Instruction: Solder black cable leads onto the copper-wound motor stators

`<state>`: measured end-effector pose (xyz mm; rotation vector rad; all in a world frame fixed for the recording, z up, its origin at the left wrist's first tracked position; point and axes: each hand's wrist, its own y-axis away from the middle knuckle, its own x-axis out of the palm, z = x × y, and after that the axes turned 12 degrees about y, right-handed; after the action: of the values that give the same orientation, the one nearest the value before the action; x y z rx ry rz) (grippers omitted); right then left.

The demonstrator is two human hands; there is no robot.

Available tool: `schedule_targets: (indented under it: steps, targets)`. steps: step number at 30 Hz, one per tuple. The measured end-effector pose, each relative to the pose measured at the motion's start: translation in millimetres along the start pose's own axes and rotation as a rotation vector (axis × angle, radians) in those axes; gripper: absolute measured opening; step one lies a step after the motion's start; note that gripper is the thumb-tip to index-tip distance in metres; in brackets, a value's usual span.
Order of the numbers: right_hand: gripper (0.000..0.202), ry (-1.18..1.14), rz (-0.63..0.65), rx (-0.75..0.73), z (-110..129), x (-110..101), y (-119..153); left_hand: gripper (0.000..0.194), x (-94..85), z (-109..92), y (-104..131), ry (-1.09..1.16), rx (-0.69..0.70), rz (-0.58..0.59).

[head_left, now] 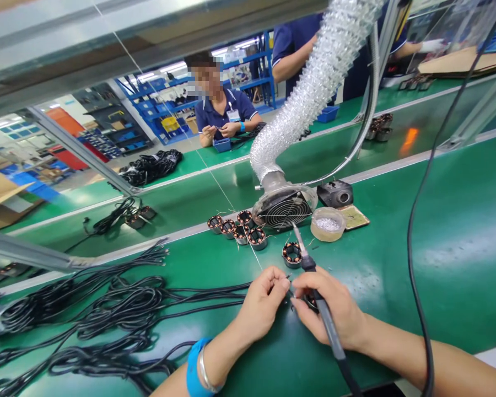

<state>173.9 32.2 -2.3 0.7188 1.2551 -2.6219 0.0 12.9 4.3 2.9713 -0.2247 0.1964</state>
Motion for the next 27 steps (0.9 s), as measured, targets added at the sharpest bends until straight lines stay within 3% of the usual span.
schedule_targets:
  steps: [4,8,11,16,21,27]
  targets:
    - [0.03,0.057,-0.02,-0.011,-7.2,-7.3,-9.9,0.025,-3.7,-4.7,5.1,-0.286,-0.019,0.051]
    - [0.027,0.026,0.109,-0.177,-11.0,-3.9,-22.1,0.016,-1.3,-6.0,11.6,-0.449,0.016,0.092]
    - [0.022,0.052,0.194,-0.268,-8.8,-1.9,-27.6,0.017,1.6,-7.2,14.0,-0.48,0.016,0.131]
    - [0.026,0.119,0.32,-0.235,-7.5,-11.5,-27.8,0.018,5.0,-17.8,14.0,-0.525,0.031,0.139]
    - [0.022,0.008,0.326,-0.176,-18.5,-19.3,-23.4,0.014,5.1,-26.3,12.0,-0.611,0.081,0.078]
    - [0.024,-0.027,0.342,-0.211,-27.7,-20.2,-18.9,0.018,1.1,-18.4,7.9,-0.399,-0.008,0.123]
